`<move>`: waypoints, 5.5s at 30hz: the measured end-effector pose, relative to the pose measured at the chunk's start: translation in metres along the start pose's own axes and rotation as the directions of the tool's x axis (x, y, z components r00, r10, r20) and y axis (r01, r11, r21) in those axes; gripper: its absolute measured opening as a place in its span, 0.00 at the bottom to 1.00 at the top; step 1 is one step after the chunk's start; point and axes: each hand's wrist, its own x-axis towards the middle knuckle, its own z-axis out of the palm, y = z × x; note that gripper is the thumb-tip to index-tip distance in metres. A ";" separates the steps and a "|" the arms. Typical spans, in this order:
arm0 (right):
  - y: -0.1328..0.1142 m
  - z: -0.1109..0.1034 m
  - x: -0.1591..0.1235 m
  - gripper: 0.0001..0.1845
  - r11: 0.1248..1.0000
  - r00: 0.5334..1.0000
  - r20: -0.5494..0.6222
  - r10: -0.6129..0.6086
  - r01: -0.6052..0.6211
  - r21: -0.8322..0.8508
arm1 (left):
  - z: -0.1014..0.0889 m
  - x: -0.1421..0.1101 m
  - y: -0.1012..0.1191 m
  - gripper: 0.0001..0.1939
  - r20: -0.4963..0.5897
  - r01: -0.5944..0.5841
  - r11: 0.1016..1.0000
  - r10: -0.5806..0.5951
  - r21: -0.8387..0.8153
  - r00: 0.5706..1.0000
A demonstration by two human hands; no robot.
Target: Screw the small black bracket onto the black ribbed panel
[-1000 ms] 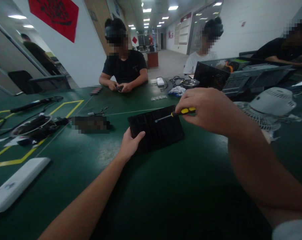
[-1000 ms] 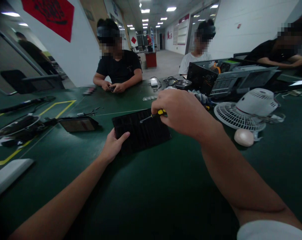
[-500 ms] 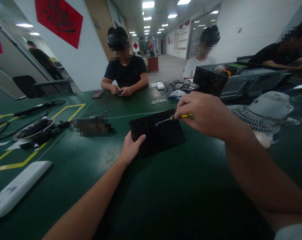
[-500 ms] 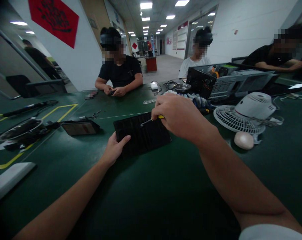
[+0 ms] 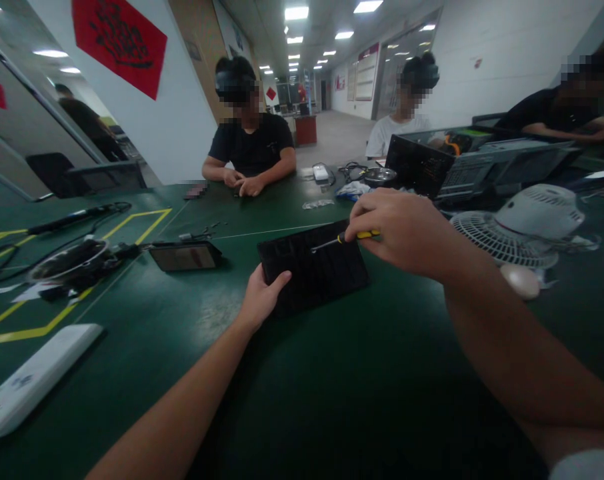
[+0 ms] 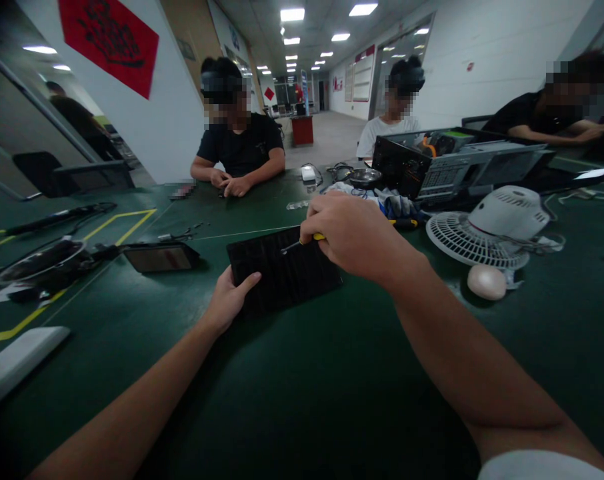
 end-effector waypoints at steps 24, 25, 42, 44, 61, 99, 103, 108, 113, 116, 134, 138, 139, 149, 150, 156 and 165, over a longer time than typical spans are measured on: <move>0.001 0.001 0.000 0.14 0.999 0.998 0.054 0.037 -0.039 0.033 | -0.001 0.000 -0.001 0.23 0.006 -0.018 1.000 0.018 -0.001 1.000; 0.001 0.001 0.000 0.14 0.999 0.998 0.054 0.038 -0.039 0.034 | -0.001 0.000 -0.001 0.23 0.007 -0.016 1.000 0.016 0.000 1.000; -0.010 0.001 0.000 0.18 0.974 0.948 0.226 0.224 -0.222 -0.032 | -0.001 0.000 0.000 0.23 -0.002 -0.012 1.000 0.012 0.011 1.000; -0.010 -0.001 -0.001 0.19 0.975 0.940 0.261 0.220 -0.216 -0.044 | 0.000 0.000 0.000 0.23 -0.002 -0.011 1.000 0.011 0.005 1.000; -0.004 -0.012 -0.002 0.11 0.991 0.990 0.059 0.132 -0.131 -0.020 | 0.000 0.001 -0.002 0.26 0.001 0.010 1.000 -0.010 0.008 1.000; -0.010 -0.008 0.003 0.09 0.991 0.990 0.059 0.127 -0.123 -0.061 | -0.001 0.003 -0.003 0.25 0.013 -0.024 0.999 0.024 0.031 1.000; -0.011 -0.007 0.003 0.09 0.987 0.987 0.050 0.152 -0.148 -0.069 | 0.000 0.002 -0.002 0.25 0.002 -0.012 0.999 0.012 0.032 1.000; -0.012 -0.007 0.002 0.11 0.963 0.965 0.070 0.251 -0.242 -0.116 | 0.000 0.001 0.000 0.25 -0.005 -0.030 0.999 0.030 0.039 1.000; -0.011 -0.005 0.002 0.18 0.923 0.920 0.149 0.363 -0.333 -0.191 | -0.001 0.000 0.001 0.26 -0.009 -0.006 1.000 0.006 0.028 1.000; -0.010 -0.007 0.002 0.20 0.920 0.907 0.167 0.386 -0.364 -0.149 | -0.002 0.001 0.001 0.27 -0.012 -0.007 0.999 0.007 0.045 1.000; 0.008 -0.025 -0.005 0.11 0.923 0.913 0.156 0.376 -0.354 -0.152 | -0.001 0.002 -0.001 0.26 0.003 -0.017 0.999 0.017 0.037 1.000; 0.006 -0.027 -0.005 0.10 0.925 0.924 0.131 0.360 -0.334 -0.180 | 0.002 0.001 0.001 0.25 -0.009 -0.021 1.000 0.021 0.023 1.000; 0.007 -0.026 -0.006 0.09 0.936 0.937 0.119 0.330 -0.307 -0.175 | 0.002 0.001 0.002 0.25 -0.011 -0.027 0.999 0.027 0.024 1.000; 0.003 -0.023 -0.003 0.10 0.949 0.952 0.070 0.297 -0.287 -0.129 | 0.002 0.002 0.001 0.25 0.003 -0.035 0.999 0.035 0.041 0.999; 0.003 -0.023 -0.003 0.10 0.951 0.953 0.069 0.294 -0.284 -0.126 | 0.002 0.002 0.002 0.26 0.000 -0.036 0.999 0.036 0.041 0.999; 0.001 -0.022 -0.003 0.13 0.953 0.951 0.112 0.289 -0.275 -0.128 | 0.000 0.002 0.001 0.26 0.001 -0.006 1.000 0.006 0.019 1.000; -0.004 -0.023 0.000 0.13 0.945 0.940 0.130 0.316 -0.299 -0.133 | 0.000 0.003 0.000 0.26 -0.009 -0.010 0.999 0.010 0.037 1.000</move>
